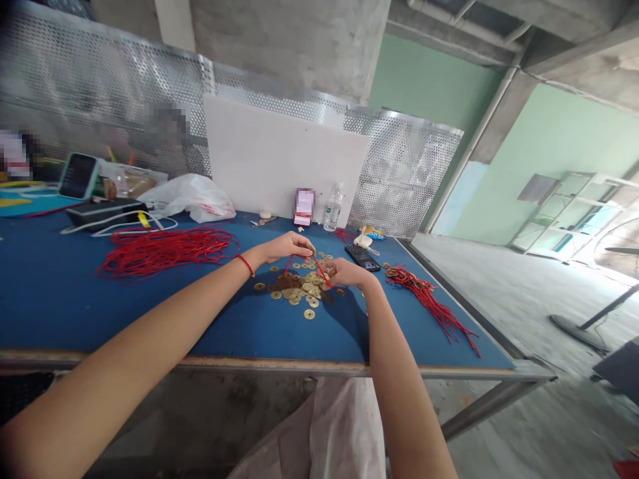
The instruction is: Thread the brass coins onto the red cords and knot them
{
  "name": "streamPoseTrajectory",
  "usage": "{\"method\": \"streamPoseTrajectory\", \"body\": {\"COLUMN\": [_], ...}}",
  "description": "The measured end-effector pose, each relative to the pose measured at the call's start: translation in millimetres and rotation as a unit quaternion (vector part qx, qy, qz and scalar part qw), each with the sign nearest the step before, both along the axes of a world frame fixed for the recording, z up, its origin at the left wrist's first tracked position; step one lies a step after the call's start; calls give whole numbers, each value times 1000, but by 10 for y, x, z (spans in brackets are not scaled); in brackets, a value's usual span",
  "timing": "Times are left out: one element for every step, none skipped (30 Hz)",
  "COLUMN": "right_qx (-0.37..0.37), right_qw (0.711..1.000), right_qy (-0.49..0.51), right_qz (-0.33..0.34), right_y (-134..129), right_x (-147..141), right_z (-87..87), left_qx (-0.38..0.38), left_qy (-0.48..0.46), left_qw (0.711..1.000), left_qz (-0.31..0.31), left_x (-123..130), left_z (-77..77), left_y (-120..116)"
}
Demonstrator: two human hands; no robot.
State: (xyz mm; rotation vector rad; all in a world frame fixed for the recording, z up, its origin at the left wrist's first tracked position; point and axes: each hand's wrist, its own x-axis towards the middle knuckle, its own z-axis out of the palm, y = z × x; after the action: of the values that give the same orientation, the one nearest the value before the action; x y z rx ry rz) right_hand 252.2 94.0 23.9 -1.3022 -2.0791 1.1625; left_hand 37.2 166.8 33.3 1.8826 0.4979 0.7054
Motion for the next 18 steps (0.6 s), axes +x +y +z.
{"method": "streamPoseTrajectory", "body": {"right_qx": [-5,-9,-9,-7,-2,2,6,8,8,8,12,24,42,65,92,121,152,185], "right_qw": [1000,999,998,998,997,997,997,997,998,998,997,997,996,994,992,989,984,977], "right_qy": [-23,-43,-58,-66,-70,-72,-72,-70,-69,-69,-72,-76,-80,-83,-84,-82,-76,-69], "right_qz": [0,-3,-6,-9,-11,-11,-10,-9,-9,-8,-7,-8,-12,-16,-23,-36,-57,-86], "right_y": [19,39,57,72,82,88,91,94,97,103,113,127,144,162,180,195,206,211], "right_x": [11,25,39,51,60,65,64,60,51,41,30,19,11,5,1,0,-1,-2], "right_z": [-22,-43,-61,-76,-87,-94,-100,-106,-114,-124,-138,-154,-171,-187,-200,-207,-207,-198], "left_qx": [-3,-6,-6,-5,-3,0,4,9,14,21,27,33,38,40,41,41,41,42], "left_qy": [3,5,6,5,4,3,3,2,2,0,-5,-11,-18,-25,-31,-36,-38,-39], "left_qw": [1000,1000,1000,1000,1000,1000,1000,999,999,999,998,997,997,996,996,995,995,994], "left_qz": [-3,-2,2,8,15,21,26,31,38,45,54,62,68,74,79,83,88,92], "left_x": [4,7,10,11,12,11,10,9,9,9,10,12,14,17,20,25,30,36], "left_z": [-4,-10,-14,-17,-19,-18,-16,-13,-10,-8,-9,-11,-16,-23,-30,-37,-43,-48], "left_y": [2,4,5,5,4,1,-2,-4,-5,-4,-1,6,15,25,34,42,48,50]}}
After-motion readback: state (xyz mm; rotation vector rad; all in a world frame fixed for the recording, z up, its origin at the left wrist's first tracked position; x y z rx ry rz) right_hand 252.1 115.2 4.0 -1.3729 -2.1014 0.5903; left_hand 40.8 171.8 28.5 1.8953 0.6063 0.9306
